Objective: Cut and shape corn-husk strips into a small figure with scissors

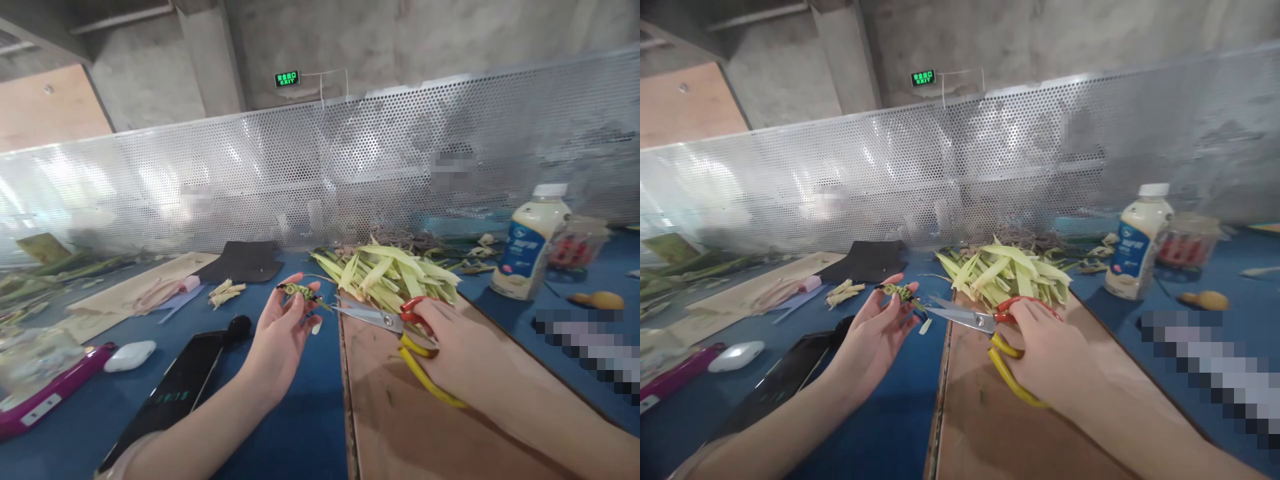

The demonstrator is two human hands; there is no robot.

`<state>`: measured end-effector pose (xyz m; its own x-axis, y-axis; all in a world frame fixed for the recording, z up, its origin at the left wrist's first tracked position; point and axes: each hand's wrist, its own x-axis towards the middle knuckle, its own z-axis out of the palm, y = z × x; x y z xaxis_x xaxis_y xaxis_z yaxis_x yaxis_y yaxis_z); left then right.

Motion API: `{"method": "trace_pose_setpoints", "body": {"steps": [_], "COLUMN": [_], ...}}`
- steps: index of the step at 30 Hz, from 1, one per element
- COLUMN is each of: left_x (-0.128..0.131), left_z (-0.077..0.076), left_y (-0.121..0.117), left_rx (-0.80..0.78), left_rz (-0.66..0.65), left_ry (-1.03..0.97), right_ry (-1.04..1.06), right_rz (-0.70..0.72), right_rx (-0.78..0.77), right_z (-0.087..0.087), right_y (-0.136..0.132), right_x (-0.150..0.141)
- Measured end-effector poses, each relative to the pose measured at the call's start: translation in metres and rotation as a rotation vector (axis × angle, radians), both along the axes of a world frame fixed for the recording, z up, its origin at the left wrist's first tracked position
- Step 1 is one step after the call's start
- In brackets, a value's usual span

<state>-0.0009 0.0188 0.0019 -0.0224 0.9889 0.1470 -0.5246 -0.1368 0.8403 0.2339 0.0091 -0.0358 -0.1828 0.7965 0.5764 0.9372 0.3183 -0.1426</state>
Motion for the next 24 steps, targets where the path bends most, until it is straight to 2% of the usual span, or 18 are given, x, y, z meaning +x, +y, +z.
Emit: {"method": "trace_pose_setpoints", "body": {"steps": [4, 10, 17, 24], "left_x": [0.0007, 0.0000, -0.0014, -0.0009], "left_z": [0.0014, 0.0018, -0.0005, -0.0003], "left_y": [-0.0012, -0.0028, -0.0001, 0.0010], "left_rx": [0.001, -0.005, -0.002, -0.004], "left_rz": [-0.006, -0.012, -0.027, -0.020], "left_ry": [0.002, -0.004, -0.009, 0.013], "right_ry": [-0.051, -0.073, -0.146, -0.218], "right_rz": [0.023, 0.001, 0.015, 0.021], "right_rx": [0.113, 0.040, 0.038, 0.156], "right_z": [-0.0015, 0.0027, 0.0037, 0.0016], "right_y": [0.0012, -0.0015, -0.0010, -0.0012], "right_x": [-0.0006, -0.0018, -0.0010, -0.0028]}}
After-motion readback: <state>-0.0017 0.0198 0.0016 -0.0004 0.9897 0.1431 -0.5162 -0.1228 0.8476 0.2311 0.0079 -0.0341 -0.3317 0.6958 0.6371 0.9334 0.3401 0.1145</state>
